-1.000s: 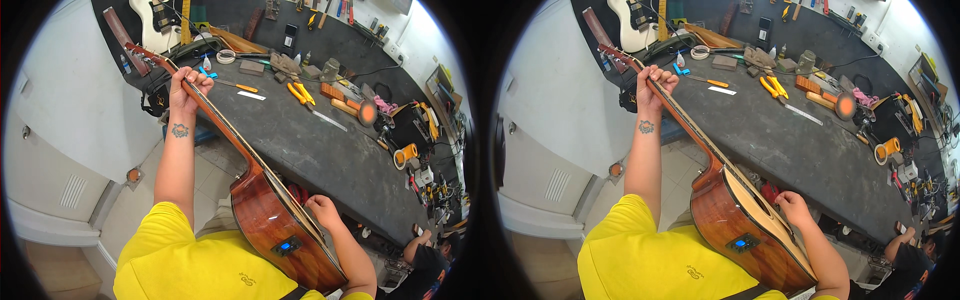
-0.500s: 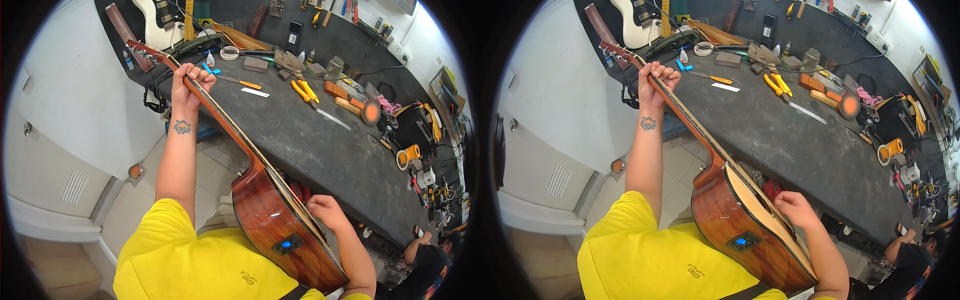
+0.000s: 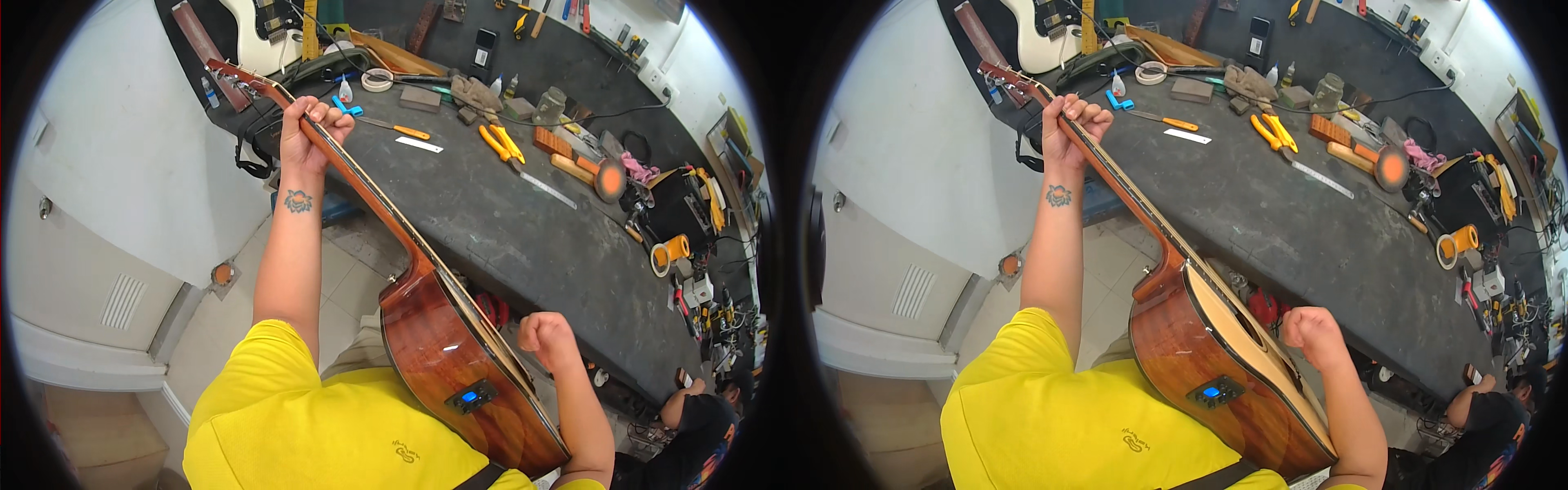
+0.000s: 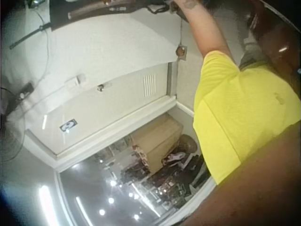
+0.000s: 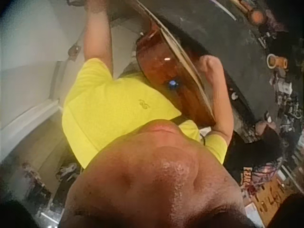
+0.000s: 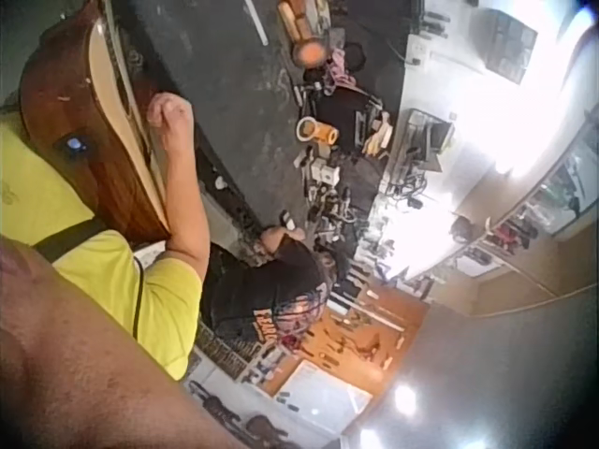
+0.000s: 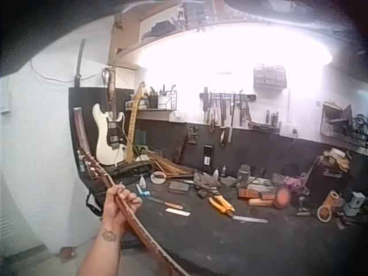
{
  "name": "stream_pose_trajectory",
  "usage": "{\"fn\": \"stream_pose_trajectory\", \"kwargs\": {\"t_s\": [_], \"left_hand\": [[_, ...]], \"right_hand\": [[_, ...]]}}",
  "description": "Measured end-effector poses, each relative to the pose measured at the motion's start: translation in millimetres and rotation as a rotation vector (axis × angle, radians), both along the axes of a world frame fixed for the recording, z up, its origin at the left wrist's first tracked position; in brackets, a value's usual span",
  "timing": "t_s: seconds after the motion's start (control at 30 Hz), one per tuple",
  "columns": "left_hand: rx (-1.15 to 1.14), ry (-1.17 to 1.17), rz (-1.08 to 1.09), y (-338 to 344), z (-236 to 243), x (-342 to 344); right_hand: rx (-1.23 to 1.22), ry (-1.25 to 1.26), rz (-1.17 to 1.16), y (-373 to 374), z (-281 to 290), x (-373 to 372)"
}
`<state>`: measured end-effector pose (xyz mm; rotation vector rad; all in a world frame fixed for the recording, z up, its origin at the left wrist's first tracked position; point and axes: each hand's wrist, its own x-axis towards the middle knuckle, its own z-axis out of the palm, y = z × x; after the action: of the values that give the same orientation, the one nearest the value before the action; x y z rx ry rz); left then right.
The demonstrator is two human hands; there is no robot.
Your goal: The person turns the tuning pegs on the guitar headstock while plucking the strings and then plays chords by pressing on the fretboard and strumming.
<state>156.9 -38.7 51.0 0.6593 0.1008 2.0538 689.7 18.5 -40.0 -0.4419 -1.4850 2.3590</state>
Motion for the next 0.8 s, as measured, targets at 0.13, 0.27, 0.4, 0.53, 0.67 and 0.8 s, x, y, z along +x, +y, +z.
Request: {"fn": "stream_pose_trajectory", "kwargs": {"t_s": [0.13, 0.27, 0.4, 0.53, 0.67, 0.8], "left_hand": [[-0.005, -0.016, 0.033, 0, -1, -3], [-0.008, -0.006, 0.038, 0, 1, -2], [-0.001, 0.0, 0.016, -2, -2, -5], [-0.007, -0.014, 0.033, 1, 0, -2], [-0.016, -0.028, 0.045, -1, 1, -2], [-0.006, -0.034, 0.032, -1, -1, -3]], "right_hand": [[1.19, -0.686, -0.101, -21, -5, -22], [0.369, -0.308, -0.121, -18, 7, -15], [0.617, -0.65, -0.007, -15, 17, -23], [0.844, -0.618, -0.238, -16, 7, -23], [-0.087, 0.018, -0.031, -12, 12, -17], [0.725, -0.666, -0.212, -20, 13, -27]]}}
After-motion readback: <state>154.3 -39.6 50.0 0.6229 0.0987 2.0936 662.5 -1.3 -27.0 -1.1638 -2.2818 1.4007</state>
